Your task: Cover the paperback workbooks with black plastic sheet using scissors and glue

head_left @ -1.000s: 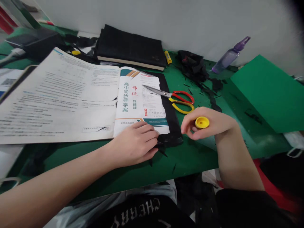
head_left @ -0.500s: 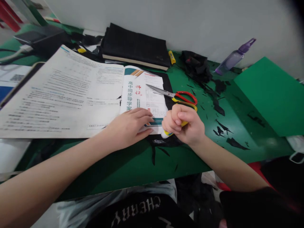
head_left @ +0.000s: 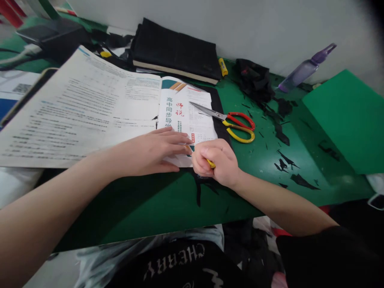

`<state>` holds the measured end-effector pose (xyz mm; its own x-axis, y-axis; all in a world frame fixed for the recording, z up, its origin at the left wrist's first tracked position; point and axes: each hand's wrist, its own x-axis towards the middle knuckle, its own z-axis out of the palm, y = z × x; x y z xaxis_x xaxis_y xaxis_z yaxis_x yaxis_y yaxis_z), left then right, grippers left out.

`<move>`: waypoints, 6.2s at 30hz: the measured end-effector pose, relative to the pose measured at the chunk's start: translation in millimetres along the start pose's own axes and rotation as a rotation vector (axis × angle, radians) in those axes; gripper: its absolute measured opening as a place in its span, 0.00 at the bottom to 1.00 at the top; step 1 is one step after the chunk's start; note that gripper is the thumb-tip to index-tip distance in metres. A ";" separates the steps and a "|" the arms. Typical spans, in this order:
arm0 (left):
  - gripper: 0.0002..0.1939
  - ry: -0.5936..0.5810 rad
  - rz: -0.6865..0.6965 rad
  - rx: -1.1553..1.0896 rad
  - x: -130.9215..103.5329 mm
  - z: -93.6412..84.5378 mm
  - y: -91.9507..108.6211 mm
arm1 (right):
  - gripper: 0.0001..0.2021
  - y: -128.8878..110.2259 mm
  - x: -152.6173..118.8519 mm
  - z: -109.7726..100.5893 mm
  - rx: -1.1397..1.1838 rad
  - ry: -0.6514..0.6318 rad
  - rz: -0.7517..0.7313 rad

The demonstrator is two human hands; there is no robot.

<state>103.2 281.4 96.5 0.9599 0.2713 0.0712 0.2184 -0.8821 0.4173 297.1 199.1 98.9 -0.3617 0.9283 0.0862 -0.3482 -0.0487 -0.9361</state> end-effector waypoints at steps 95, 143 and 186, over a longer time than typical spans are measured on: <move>0.16 0.080 0.041 0.129 -2.5 13.0 -4.2 | 0.16 -34.3 -9.7 -32.0 -0.104 -0.385 0.528; 0.17 0.054 0.030 0.126 -2.3 13.8 -6.0 | 0.13 -38.6 -8.6 -56.3 -0.020 -0.496 0.759; 0.17 0.072 0.034 0.141 -1.4 14.4 -5.0 | 0.15 -31.6 -16.7 -47.0 0.120 -0.691 0.757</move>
<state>103.3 279.9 81.3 0.9531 0.2627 0.1505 0.2131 -0.9352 0.2828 354.8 202.5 111.1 -0.9271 0.2261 -0.2989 0.1072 -0.6043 -0.7895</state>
